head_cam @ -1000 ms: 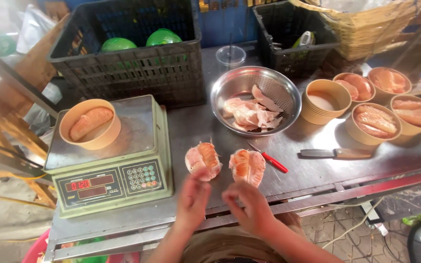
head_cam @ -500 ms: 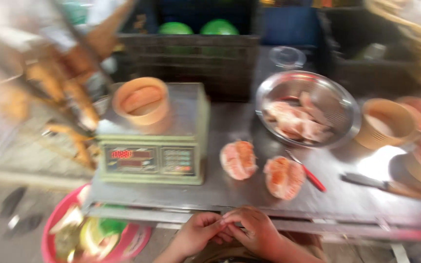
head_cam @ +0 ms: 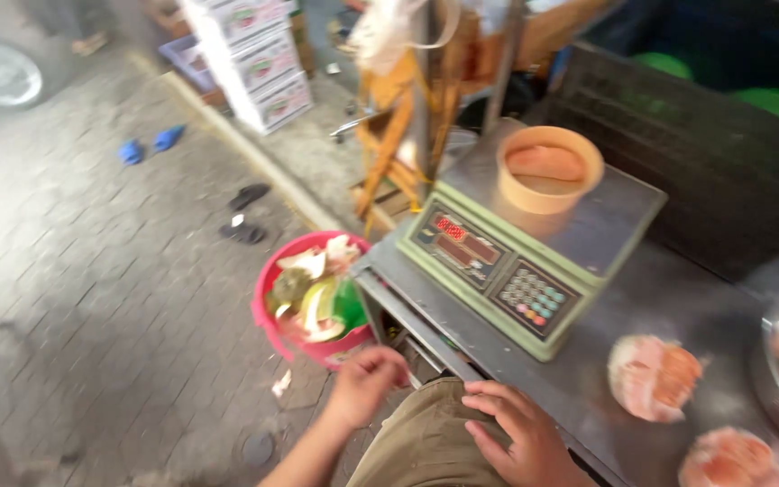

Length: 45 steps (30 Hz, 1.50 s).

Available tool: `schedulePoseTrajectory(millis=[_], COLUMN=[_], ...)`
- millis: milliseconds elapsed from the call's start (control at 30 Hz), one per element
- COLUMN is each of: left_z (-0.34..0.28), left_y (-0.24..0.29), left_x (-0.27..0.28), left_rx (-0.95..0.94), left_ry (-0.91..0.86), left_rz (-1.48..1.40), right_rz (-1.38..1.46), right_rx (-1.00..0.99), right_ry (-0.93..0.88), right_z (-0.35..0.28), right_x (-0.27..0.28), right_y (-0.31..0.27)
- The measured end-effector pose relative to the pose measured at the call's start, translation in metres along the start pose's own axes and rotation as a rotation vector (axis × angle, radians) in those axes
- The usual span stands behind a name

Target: Peeling and preparing a pomelo fruit at a stall.

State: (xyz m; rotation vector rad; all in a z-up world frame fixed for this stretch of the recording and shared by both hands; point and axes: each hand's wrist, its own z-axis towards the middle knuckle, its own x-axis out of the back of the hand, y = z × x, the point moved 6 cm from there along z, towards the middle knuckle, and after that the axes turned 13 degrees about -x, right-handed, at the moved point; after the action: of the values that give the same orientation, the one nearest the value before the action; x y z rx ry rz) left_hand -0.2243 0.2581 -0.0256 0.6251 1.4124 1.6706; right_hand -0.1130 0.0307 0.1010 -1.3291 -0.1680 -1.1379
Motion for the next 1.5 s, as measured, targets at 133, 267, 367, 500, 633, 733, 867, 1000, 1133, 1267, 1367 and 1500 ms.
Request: schedulePoseTrajectory(millis=[133,267,367,500,633,733,867,1000,1133,1267,1367,1500], left_z=[0.002,0.017,0.05,0.081,0.114,0.113,0.09,0.054,0.064,0.101,0.112,0.105], left_y=[0.057,0.039,-0.031,-0.162,-0.149,-0.027,0.074,0.069,-0.041,-0.029,-0.04,-0.121], left_x=[0.076,0.141,0.196,0.255,0.198,0.088,-0.08,-0.232,-0.293,-0.332,-0.338,-0.323], left_rx=[-0.195,-0.131,-0.039,0.315,0.275,-0.192,-0.414,0.031,0.114,-0.055,0.18,0.483], left_ry=[0.219,0.432,0.498,0.37,0.42,0.469,0.007,-0.814,-0.886,-0.803,-0.857,-0.827], left_rz=[0.282,0.399,0.54,0.728,0.532,0.442,0.482,0.419,0.396,0.402,0.379,0.069], right_rz=[0.042,0.081,0.158,0.189,0.107,0.06,0.043,-0.025,-0.016,-0.033,0.272,0.362], right_rx=[0.029,0.031,0.11,-0.022,-0.017,-0.112,-0.222,-0.389,-0.438,-0.67,-0.903,-1.02], right_ry=[-0.016,0.011,-0.018,-0.171,0.025,0.188,0.382,0.545,0.52,0.797,0.941,0.913], right_z=[0.004,-0.003,-0.018,-0.032,-0.021,-0.048,-0.072,-0.106,-0.144,-0.199,-0.24,-0.249], right_x=[-0.013,-0.031,-0.067,-0.104,-0.066,-0.031,0.061,0.098,0.105,0.125,0.114,0.102], right_y=[-0.005,0.024,0.097,0.188,0.198,0.162,0.063,0.042,0.042,0.078,0.121,0.143])
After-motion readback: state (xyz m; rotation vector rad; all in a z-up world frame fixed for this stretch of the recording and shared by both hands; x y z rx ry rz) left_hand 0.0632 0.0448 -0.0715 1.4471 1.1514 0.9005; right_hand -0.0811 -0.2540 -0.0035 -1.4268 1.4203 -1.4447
